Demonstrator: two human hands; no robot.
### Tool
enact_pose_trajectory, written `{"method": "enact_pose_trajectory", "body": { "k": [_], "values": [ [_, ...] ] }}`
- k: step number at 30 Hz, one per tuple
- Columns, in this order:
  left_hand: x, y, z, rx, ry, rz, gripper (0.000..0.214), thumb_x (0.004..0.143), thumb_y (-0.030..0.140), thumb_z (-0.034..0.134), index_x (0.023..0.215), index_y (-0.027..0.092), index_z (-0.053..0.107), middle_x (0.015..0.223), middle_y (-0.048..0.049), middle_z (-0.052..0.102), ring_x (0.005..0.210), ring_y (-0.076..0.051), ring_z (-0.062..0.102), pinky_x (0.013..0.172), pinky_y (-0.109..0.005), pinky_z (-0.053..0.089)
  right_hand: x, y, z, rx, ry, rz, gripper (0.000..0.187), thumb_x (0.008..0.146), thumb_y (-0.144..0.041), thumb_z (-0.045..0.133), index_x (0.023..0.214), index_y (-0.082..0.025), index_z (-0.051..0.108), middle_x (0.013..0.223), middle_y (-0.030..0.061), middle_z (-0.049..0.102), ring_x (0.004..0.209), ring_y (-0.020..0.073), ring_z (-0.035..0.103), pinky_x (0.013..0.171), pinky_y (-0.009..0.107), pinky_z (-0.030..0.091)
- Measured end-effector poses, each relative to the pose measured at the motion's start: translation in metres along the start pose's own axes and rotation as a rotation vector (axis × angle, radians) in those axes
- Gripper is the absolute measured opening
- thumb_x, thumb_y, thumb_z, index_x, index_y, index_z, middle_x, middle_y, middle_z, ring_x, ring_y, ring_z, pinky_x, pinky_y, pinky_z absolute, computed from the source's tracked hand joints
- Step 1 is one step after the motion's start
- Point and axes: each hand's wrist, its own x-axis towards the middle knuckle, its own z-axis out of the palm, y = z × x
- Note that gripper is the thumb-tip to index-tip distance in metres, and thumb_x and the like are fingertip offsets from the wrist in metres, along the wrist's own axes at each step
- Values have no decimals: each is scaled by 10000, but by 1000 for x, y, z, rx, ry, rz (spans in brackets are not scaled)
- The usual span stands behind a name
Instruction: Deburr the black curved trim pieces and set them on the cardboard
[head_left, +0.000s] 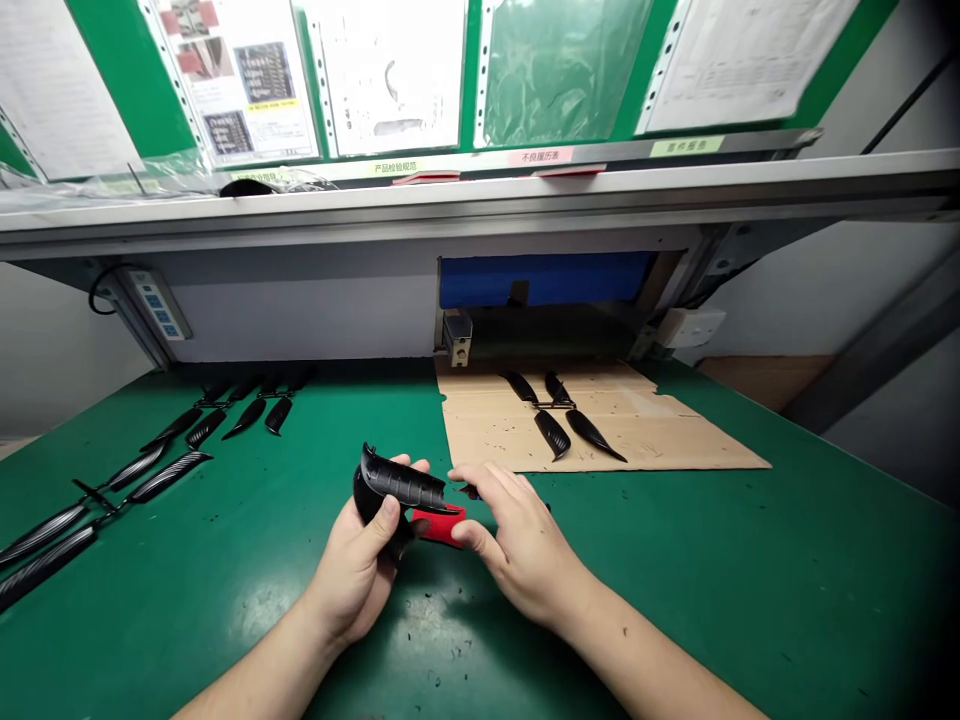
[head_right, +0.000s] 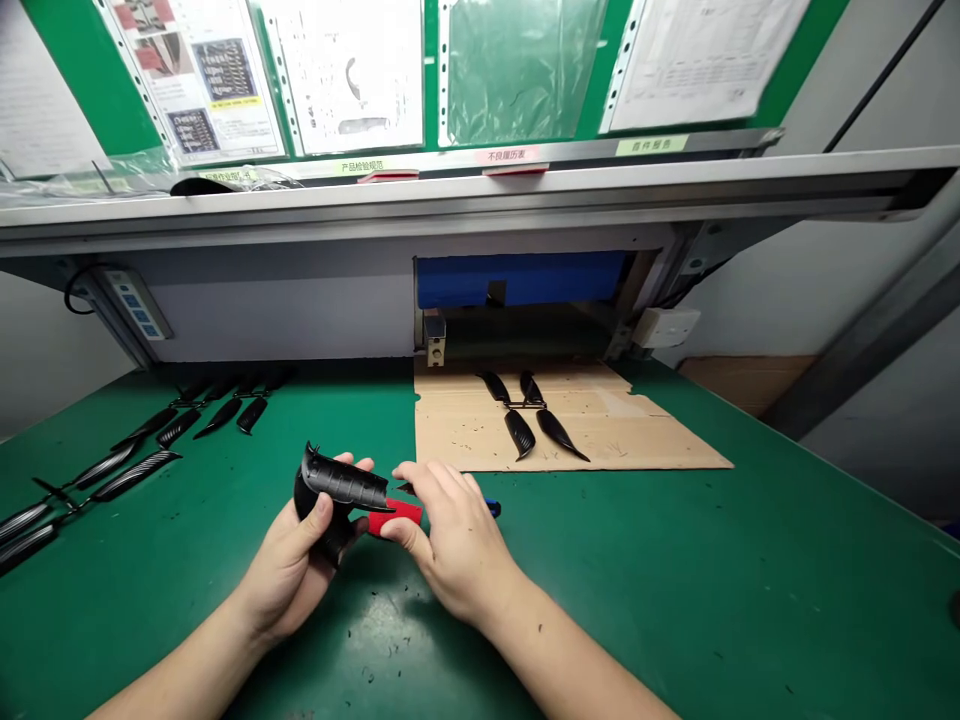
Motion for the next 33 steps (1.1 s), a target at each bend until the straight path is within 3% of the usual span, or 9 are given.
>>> {"method": "enact_pose_trajectory", "body": {
  "k": [6, 10, 14, 20, 29, 33],
  "values": [
    [-4, 1, -8, 46, -156, 58, 457, 879, 299, 645, 1295, 205, 480, 1369, -127, 494, 1254, -293, 472, 1054, -398, 407, 2, 6, 0, -79, 21, -132, 745, 906, -769, 127, 1065, -191, 569, 902, 63, 518, 813, 239, 464, 734, 365, 340],
    [-4, 2, -11, 129, -174, 76, 452, 872, 313, 652, 1275, 178, 499, 1299, -147, 552, 1228, -315, 496, 1056, -435, 403, 4, 4, -1, -182, 28, -170, 829, 883, -780, 34, 1011, -172, 583, 863, 62, 500, 770, 226, 437, 697, 346, 299],
    [-5, 4, -13, 154, -203, 104, 421, 879, 303, 637, 1266, 191, 512, 1299, -136, 556, 1215, -309, 512, 1044, -423, 419, 4, 4, 0, -275, 54, -195, 829, 888, -756, -28, 826, -167, 551, 772, 43, 477, 698, 202, 392, 645, 323, 245],
    [-3, 9, -20, 280, -288, 154, 379, 895, 267, 609, 1260, 202, 527, 1317, -133, 544, 1212, -298, 517, 1058, -409, 404, 5, 9, 4, -302, 63, -257, 751, 897, -745, -19, 693, -172, 421, 698, 21, 456, 644, 178, 360, 608, 307, 205],
    [-2, 14, -30, 413, -324, 177, 371, 894, 281, 610, 1250, 214, 535, 1314, -131, 547, 1253, -298, 479, 1054, -397, 411, 3, 14, 10, -299, 50, -300, 725, 921, -732, 36, 698, -173, 440, 668, 7, 468, 600, 164, 350, 585, 298, 197],
    [1, 16, -31, 433, -353, 192, 363, 885, 281, 625, 1235, 221, 553, 1309, -122, 553, 1269, -296, 462, 1075, -408, 389, 2, 17, 11, -246, -17, -285, 696, 934, -728, 98, 713, -177, 462, 667, 10, 493, 598, 167, 362, 596, 297, 216]
  ]
}}
